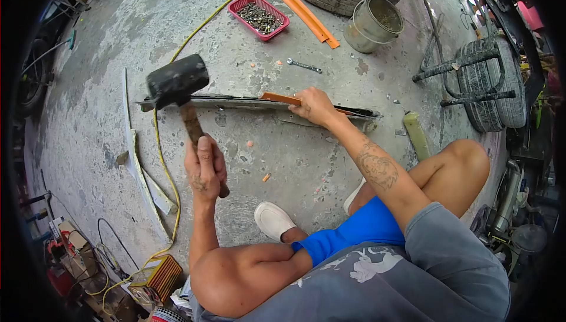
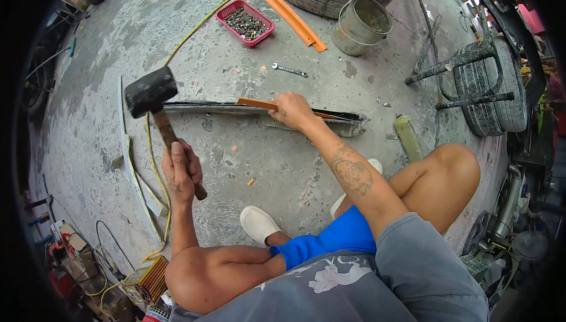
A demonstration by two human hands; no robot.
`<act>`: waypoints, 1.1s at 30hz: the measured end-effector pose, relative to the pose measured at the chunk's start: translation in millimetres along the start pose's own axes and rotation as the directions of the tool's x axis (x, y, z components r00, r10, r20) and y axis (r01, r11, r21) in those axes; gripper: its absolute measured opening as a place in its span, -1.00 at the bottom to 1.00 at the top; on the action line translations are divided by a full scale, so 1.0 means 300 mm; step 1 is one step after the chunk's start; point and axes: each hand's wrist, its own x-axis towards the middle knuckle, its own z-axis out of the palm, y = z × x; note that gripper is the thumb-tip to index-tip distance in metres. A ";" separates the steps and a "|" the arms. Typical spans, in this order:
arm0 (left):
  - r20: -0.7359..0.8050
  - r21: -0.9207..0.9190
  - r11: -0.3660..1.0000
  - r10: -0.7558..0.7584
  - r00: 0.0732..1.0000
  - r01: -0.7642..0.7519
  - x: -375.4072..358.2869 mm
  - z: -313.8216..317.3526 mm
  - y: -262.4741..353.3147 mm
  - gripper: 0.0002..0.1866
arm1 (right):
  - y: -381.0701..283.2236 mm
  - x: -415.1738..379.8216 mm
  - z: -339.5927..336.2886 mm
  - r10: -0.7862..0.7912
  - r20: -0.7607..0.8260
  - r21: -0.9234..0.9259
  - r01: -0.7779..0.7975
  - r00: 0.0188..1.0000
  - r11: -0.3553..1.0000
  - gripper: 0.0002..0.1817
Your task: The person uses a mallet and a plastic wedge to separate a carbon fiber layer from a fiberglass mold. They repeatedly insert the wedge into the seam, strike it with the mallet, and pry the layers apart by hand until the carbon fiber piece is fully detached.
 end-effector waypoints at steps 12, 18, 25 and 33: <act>0.089 0.207 0.968 -0.164 0.982 0.143 -0.025 0.127 -0.144 -0.68 | 0.114 -0.010 0.040 -0.097 -0.077 0.113 0.105 0.992 0.988 -0.71; 0.045 0.005 0.990 -0.141 0.989 0.141 -0.044 0.171 -0.110 -0.71 | 0.107 -0.028 0.022 -0.061 -0.086 0.139 0.073 0.994 0.988 -0.70; 0.086 0.101 0.987 -0.135 0.987 0.126 -0.045 0.177 -0.097 -0.74 | 0.108 -0.049 0.014 -0.071 -0.097 0.204 0.090 0.993 0.975 -0.69; 0.107 0.193 0.972 -0.153 0.982 0.130 -0.037 0.179 -0.134 -0.72 | 0.137 -0.061 0.016 -0.049 -0.110 0.156 0.066 0.993 0.986 -0.67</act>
